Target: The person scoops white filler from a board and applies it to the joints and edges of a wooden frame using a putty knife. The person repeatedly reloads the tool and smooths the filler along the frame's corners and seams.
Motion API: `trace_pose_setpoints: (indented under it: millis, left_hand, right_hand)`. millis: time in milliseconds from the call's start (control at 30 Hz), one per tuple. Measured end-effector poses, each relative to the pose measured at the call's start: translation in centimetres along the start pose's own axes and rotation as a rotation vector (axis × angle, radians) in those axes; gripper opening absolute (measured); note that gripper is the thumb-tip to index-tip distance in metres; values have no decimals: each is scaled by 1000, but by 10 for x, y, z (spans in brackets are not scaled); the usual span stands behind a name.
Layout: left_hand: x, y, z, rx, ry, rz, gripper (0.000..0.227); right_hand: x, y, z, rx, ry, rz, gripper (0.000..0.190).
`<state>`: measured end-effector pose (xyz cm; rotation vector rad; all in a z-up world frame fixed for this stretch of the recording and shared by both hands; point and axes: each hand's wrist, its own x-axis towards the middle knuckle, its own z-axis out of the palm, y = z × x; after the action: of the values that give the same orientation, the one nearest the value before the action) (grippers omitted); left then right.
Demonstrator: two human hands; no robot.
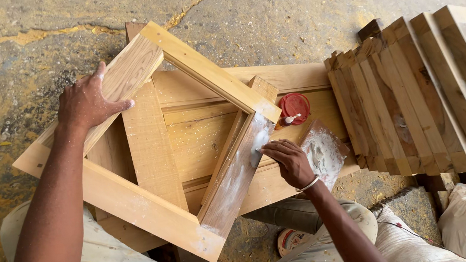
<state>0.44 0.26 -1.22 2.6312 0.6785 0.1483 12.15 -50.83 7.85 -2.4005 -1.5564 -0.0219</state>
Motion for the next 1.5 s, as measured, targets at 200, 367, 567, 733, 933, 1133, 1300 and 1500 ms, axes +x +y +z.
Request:
trace_pose_setpoints:
  millis: [200,367,567,733,933,1133,1300,1500]
  left_hand:
    - [1,-11,7,0,27,22,129]
    - [-2,-2,-1,-1,-44,-47,129]
    - [4,-1,-1,-11,-54,-23,125]
    - [0,1,-5,-53,-17,-25,129]
    - [-1,2,0,-50,-13,-21,130]
    - [-6,6,-10,-50,-31,-44,126]
    - [-8,10,-15,-40,9,6,122]
    - [-14,8,-10,-29,4,-16,122]
  right_hand:
    - [1,40,9,-104,-205,-147,54]
    - [-2,37,-11,-21,-435,-178,44]
    - [15,17,-34,69,-149,203,23]
    - [52,17,-15,-68,-120,336,22]
    - [58,-13,3,-69,-270,520,35]
    - [29,-66,1,17,-511,560,46]
    - [-24,-68,-22,152,15,401,26]
    - [-100,-34,-33,906,394,943,14]
